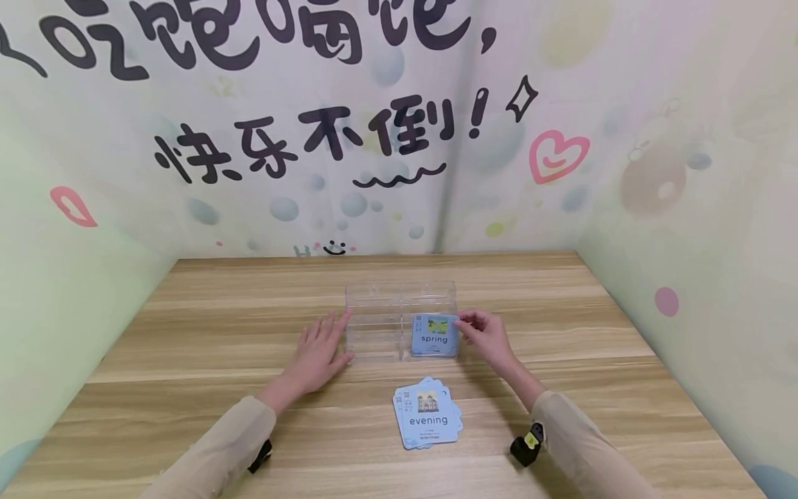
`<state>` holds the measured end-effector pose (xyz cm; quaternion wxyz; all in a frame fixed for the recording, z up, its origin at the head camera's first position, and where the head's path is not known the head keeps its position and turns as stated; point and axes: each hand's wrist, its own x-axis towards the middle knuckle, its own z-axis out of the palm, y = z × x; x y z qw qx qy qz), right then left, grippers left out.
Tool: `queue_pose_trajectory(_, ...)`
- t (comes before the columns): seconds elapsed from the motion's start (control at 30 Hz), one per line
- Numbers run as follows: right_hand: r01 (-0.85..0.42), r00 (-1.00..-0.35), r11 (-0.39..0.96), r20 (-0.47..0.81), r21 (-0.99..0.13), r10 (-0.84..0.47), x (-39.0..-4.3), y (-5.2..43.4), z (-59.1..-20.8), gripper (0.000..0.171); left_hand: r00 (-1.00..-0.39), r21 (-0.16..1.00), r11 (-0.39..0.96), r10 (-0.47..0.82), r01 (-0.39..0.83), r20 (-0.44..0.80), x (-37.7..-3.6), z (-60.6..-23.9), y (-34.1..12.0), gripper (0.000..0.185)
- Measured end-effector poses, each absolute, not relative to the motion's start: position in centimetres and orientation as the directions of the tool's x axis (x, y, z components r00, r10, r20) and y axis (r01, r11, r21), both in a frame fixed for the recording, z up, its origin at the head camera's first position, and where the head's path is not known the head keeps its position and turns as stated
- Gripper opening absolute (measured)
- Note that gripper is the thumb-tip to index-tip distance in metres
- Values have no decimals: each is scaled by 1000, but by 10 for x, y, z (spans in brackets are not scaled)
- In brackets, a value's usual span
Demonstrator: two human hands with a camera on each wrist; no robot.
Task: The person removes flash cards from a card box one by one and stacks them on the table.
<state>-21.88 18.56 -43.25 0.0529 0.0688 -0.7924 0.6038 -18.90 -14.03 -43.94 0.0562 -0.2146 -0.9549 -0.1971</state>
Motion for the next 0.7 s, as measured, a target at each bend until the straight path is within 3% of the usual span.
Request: queue_pose_trajectory(0.7,-167,-985,248,172,-954,-2,-220,191,-422,20,-904,363,829,385,427,185,-189,-439,-140,75)
